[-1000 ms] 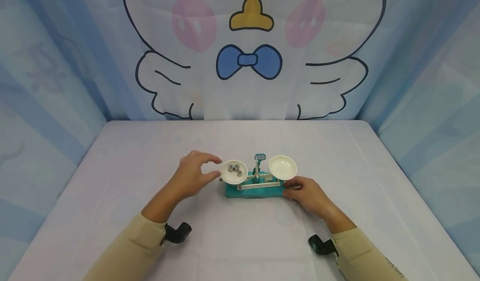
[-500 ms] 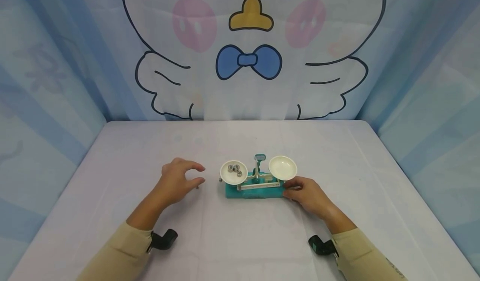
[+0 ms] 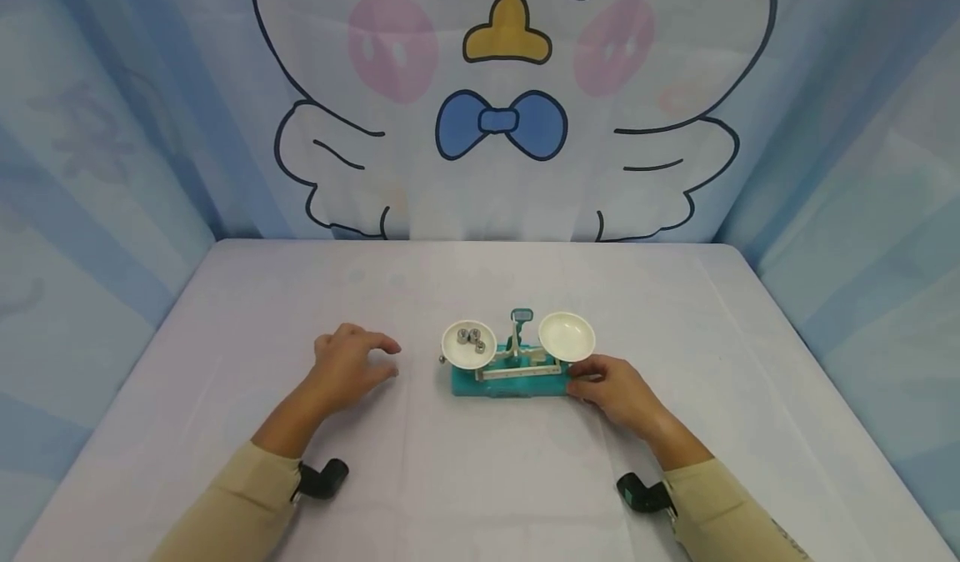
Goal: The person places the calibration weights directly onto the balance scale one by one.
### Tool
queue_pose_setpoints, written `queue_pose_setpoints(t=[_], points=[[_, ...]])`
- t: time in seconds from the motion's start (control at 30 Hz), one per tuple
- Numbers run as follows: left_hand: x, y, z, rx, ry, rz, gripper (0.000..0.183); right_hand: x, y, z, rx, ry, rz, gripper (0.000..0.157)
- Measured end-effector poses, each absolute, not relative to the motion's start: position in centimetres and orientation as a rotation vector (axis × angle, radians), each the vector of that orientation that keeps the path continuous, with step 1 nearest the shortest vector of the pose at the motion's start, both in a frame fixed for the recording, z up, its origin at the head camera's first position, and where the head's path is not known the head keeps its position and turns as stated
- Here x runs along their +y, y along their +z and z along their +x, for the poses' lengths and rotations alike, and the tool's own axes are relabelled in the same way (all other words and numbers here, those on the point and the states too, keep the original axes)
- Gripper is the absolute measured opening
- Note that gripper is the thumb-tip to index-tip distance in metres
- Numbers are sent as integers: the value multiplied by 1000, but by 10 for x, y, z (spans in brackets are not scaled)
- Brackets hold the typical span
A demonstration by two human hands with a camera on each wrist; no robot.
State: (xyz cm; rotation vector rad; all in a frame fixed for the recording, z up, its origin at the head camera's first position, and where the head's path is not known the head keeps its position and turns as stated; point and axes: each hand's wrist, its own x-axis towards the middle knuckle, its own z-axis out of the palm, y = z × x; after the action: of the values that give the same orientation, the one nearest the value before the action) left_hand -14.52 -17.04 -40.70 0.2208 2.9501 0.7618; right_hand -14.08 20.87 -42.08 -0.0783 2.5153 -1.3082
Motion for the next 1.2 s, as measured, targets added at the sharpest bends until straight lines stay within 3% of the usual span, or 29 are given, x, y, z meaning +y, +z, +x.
queue_pose_setpoints(t=[0.93,1.2], points=[[-161,-419,-151,2927,700,216,15,205,-419,-141,2426,-1394,-37,31],[-159,-420,-150,2941,720,182,12,205,-422,-143,2415,-1419,-23,39]])
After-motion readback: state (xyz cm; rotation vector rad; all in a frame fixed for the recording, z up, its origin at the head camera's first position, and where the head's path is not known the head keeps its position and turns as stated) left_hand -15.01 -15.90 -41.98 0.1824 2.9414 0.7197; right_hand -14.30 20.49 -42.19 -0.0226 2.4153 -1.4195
